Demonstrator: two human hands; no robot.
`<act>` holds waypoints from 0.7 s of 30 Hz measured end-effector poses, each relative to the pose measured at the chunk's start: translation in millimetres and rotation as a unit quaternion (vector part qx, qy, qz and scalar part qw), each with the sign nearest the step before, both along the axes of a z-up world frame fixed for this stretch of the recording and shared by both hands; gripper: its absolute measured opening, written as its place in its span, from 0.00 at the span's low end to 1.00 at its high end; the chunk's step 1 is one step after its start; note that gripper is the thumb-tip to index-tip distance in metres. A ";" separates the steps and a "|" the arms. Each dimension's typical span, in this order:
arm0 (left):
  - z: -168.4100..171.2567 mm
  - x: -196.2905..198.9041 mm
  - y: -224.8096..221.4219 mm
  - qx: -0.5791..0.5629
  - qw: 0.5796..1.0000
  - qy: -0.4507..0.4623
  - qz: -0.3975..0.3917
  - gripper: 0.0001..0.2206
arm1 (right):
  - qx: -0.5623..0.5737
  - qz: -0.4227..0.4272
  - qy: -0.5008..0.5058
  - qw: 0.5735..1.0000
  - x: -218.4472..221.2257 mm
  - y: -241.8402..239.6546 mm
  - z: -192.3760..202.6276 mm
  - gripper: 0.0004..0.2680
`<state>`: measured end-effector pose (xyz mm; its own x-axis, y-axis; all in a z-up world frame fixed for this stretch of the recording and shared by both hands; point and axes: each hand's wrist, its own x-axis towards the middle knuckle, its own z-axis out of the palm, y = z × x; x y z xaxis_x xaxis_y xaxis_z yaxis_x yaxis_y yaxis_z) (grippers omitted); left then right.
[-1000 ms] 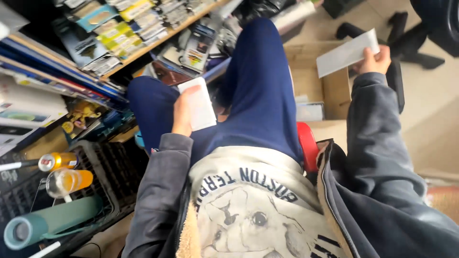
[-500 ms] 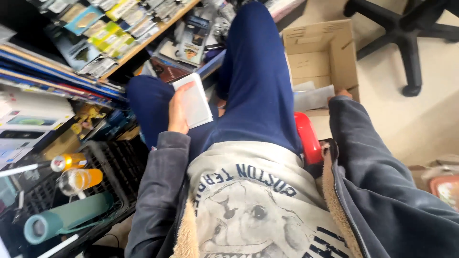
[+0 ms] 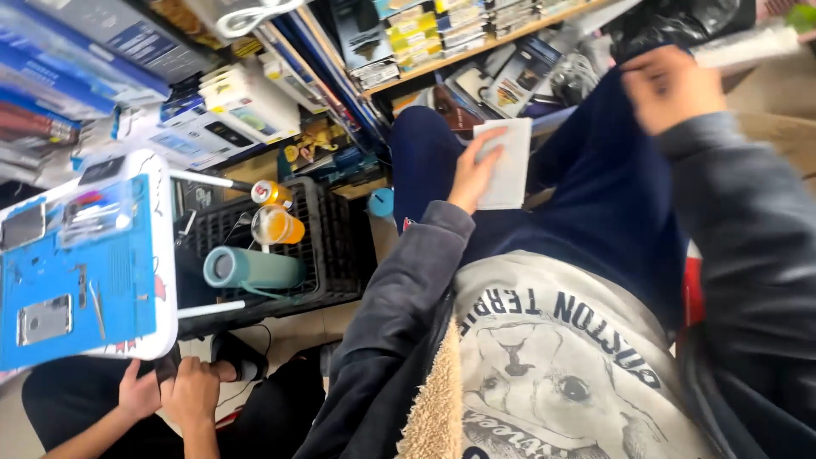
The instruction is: Unboxing small electronic components from black packaging and placing them on white cards
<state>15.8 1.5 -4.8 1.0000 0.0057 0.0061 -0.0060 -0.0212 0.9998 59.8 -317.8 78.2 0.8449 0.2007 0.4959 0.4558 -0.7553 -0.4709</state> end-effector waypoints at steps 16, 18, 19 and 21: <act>18.1 -11.5 -8.0 -0.006 0.998 0.060 -0.019 0.22 | 0.323 0.024 0.289 0.901 -5.1 108.8 -77.3 0.05; 34.7 -18.0 -0.7 -0.017 0.994 0.109 -0.016 0.21 | 0.351 0.031 0.291 0.889 1.2 112.6 -83.1 0.05; 38.9 -19.2 1.3 -0.017 0.994 0.109 -0.013 0.21 | 0.350 0.034 0.291 0.889 2.7 113.7 -87.1 0.05; 48.5 -18.0 2.6 0.040 0.985 0.164 -0.027 0.40 | 0.390 0.025 0.313 0.866 9.2 112.8 -93.0 0.05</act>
